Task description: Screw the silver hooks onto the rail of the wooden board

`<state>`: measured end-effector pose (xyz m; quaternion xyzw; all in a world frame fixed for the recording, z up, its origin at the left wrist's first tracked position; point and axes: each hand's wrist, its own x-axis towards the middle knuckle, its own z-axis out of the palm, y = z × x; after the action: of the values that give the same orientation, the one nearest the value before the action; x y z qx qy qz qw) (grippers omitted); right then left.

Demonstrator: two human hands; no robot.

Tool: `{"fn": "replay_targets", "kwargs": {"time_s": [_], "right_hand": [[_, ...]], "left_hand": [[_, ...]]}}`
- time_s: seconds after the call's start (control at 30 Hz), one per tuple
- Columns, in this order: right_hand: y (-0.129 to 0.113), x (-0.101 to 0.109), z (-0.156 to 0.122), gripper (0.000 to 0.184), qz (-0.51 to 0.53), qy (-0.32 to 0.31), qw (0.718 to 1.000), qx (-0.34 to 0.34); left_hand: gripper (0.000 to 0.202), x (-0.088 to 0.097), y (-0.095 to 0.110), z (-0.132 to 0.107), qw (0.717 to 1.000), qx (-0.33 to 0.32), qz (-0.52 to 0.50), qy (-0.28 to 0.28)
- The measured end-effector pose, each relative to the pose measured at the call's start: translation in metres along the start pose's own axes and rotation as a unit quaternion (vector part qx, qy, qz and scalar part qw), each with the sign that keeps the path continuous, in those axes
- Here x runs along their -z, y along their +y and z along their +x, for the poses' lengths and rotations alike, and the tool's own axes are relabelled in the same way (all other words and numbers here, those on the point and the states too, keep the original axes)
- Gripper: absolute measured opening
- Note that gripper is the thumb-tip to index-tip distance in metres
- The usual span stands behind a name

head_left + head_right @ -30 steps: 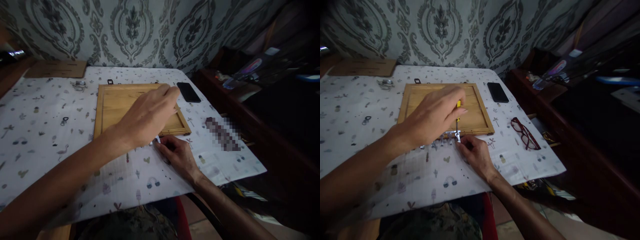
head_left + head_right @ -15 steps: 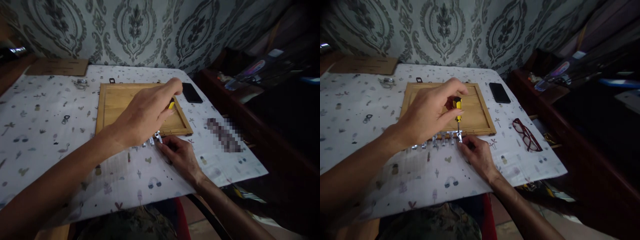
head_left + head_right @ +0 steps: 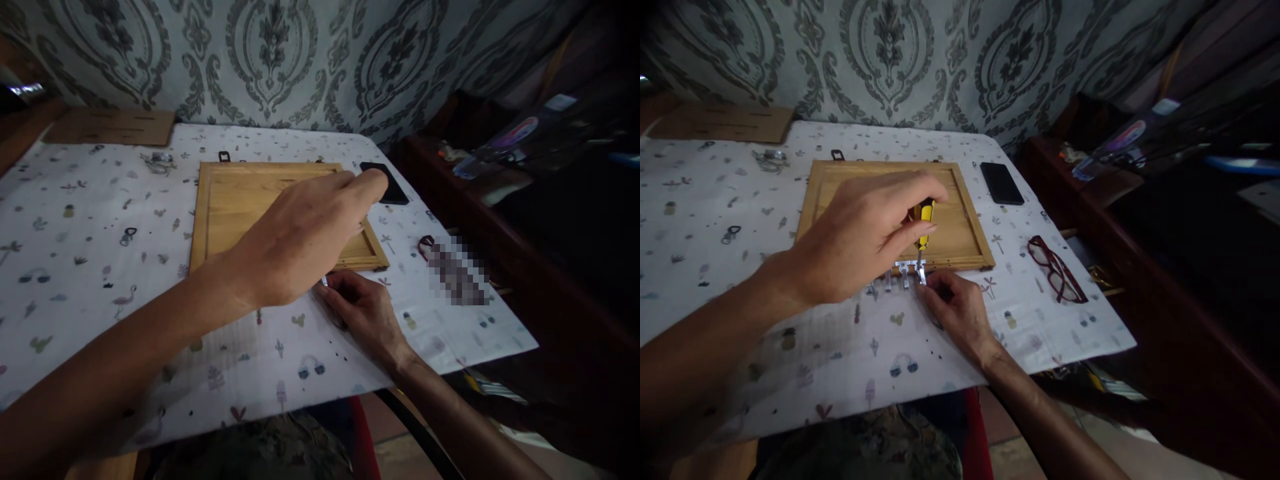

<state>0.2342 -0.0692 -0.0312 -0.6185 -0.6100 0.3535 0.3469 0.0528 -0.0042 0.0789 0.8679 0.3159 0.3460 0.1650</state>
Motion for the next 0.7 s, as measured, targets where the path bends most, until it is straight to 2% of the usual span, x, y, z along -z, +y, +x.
{"fn": "replay_targets", "kwargs": {"time_s": [0.43, 0.7], "right_hand": [[-0.0037, 0.0002, 0.0008, 0.027, 0.004, -0.012, 1.0, -0.006], [-0.0039, 0.0003, 0.0014, 0.026, -0.01, -0.006, 1.0, -0.002]], "left_hand": [[0.017, -0.0008, -0.0027, -0.0017, 0.995, -0.06, 0.073, 0.007], [0.013, -0.0018, -0.0027, -0.0009, 0.995, -0.058, 0.076, -0.001]]}}
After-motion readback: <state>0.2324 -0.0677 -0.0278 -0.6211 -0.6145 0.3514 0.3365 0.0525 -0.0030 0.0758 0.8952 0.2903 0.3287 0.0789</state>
